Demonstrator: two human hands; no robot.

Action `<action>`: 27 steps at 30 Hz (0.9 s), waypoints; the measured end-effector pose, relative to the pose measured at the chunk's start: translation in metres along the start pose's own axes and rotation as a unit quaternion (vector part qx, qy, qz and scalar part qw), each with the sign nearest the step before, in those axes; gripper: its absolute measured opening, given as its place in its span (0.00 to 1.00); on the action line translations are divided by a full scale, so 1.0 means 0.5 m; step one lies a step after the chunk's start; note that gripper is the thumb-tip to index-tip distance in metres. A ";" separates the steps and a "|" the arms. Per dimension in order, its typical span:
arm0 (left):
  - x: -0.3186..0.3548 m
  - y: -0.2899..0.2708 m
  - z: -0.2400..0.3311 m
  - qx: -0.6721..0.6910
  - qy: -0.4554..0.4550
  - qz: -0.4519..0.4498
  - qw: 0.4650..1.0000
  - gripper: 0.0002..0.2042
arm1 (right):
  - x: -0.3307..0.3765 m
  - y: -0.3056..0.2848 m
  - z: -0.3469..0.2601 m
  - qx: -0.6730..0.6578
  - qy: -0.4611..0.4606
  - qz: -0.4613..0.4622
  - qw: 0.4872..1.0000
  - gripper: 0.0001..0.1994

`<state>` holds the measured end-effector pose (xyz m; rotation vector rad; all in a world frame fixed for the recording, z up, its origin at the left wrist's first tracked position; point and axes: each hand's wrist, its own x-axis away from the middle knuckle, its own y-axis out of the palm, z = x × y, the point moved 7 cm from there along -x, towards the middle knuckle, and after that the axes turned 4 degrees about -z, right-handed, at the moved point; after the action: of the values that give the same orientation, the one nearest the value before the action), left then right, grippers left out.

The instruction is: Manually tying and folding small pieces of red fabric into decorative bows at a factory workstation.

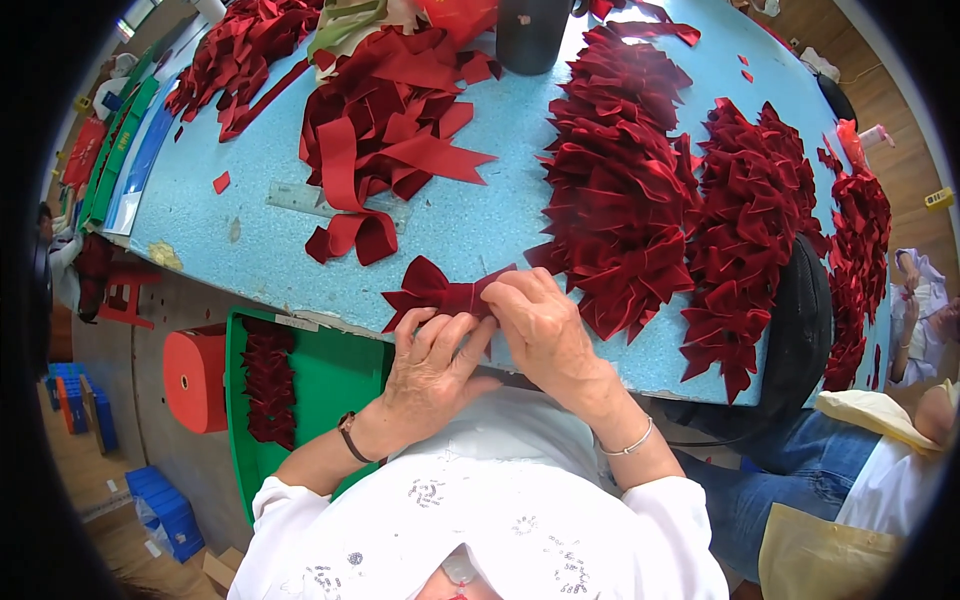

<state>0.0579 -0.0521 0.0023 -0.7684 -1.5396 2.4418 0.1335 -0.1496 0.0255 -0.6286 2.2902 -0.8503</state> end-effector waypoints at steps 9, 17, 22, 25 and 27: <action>-0.006 -0.004 -0.016 0.034 0.014 -0.021 0.999 0.30 | -0.016 0.014 0.022 0.001 0.037 -0.040 0.999 0.08; -0.005 -0.008 -0.008 0.051 0.041 -0.021 0.998 0.25 | -0.026 0.021 0.011 0.067 0.029 -0.048 0.996 0.11; 0.006 -0.005 -0.002 0.061 0.037 -0.028 0.997 0.24 | -0.019 0.024 0.004 0.078 0.036 -0.050 0.995 0.11; 0.001 -0.023 -0.005 0.099 0.035 -0.021 0.994 0.22 | -0.021 0.010 0.013 0.014 0.015 -0.041 0.999 0.10; 0.005 -0.041 -0.012 0.120 0.031 -0.020 0.992 0.21 | -0.016 -0.001 0.015 -0.020 0.006 -0.039 0.999 0.10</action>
<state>0.0559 -0.0368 0.0174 -0.7523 -1.1994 2.4858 0.1445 -0.1481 0.0241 -0.7362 2.3122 -0.8476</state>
